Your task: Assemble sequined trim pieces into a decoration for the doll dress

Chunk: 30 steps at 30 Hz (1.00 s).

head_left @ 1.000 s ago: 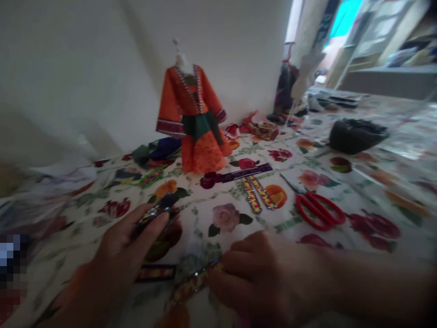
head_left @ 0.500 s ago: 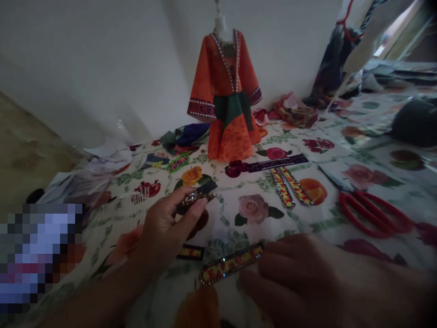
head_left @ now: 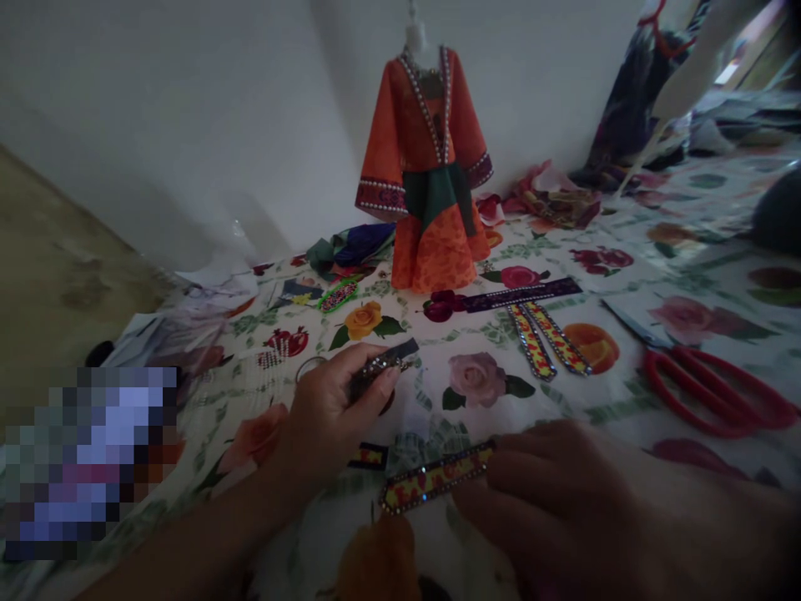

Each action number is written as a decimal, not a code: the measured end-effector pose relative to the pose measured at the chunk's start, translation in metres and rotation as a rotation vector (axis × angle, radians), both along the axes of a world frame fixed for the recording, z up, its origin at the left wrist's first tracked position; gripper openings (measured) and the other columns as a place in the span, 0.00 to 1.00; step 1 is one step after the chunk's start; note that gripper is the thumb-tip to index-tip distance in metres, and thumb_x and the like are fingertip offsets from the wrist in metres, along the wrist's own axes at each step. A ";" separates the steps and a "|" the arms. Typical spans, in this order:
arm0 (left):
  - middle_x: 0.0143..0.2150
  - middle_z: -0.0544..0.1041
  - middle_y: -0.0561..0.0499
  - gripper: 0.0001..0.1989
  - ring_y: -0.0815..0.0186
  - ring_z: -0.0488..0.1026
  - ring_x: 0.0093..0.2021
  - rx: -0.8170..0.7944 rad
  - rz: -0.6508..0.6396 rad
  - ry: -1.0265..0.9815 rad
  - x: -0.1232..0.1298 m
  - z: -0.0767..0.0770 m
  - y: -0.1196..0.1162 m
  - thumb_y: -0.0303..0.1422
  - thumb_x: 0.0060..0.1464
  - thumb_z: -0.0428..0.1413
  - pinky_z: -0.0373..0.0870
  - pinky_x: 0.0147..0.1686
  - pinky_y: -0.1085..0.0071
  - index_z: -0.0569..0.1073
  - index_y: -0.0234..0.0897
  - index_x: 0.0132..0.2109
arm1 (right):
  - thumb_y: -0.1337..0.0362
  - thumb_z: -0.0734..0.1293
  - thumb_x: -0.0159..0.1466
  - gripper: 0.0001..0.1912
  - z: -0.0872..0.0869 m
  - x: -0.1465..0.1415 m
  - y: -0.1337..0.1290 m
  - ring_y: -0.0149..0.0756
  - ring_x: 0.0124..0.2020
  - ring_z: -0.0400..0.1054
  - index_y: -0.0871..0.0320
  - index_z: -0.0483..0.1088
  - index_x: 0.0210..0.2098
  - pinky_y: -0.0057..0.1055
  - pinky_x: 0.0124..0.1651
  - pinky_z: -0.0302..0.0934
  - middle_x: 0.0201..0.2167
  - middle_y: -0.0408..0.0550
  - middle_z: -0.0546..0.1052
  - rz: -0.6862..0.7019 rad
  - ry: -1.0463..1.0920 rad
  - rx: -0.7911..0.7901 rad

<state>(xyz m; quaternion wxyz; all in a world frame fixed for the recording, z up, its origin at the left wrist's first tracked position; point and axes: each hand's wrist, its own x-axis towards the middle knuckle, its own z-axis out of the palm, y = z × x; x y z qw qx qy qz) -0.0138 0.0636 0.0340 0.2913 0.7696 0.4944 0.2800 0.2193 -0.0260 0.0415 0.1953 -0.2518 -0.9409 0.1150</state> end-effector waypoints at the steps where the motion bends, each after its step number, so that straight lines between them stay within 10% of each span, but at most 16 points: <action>1: 0.29 0.76 0.55 0.08 0.68 0.70 0.28 -0.005 -0.005 0.003 0.000 0.000 0.000 0.38 0.60 0.58 0.65 0.26 0.76 0.78 0.41 0.42 | 0.65 0.55 0.75 0.14 -0.001 0.000 0.000 0.31 0.27 0.59 0.61 0.67 0.36 0.32 0.27 0.50 0.29 0.43 0.69 0.000 -0.005 0.001; 11: 0.40 0.80 0.52 0.09 0.63 0.76 0.40 0.014 -0.052 0.052 -0.001 -0.004 0.000 0.36 0.61 0.57 0.69 0.40 0.72 0.77 0.41 0.45 | 0.64 0.54 0.76 0.17 -0.002 0.000 0.002 0.32 0.28 0.60 0.62 0.68 0.36 0.32 0.28 0.52 0.29 0.45 0.70 0.002 -0.003 0.011; 30: 0.28 0.76 0.55 0.13 0.70 0.70 0.25 -0.256 0.127 -0.225 0.002 0.005 -0.002 0.40 0.54 0.62 0.63 0.22 0.77 0.77 0.39 0.44 | 0.66 0.56 0.74 0.13 0.002 0.001 0.002 0.32 0.27 0.61 0.64 0.71 0.42 0.31 0.29 0.57 0.30 0.47 0.71 0.001 -0.027 0.006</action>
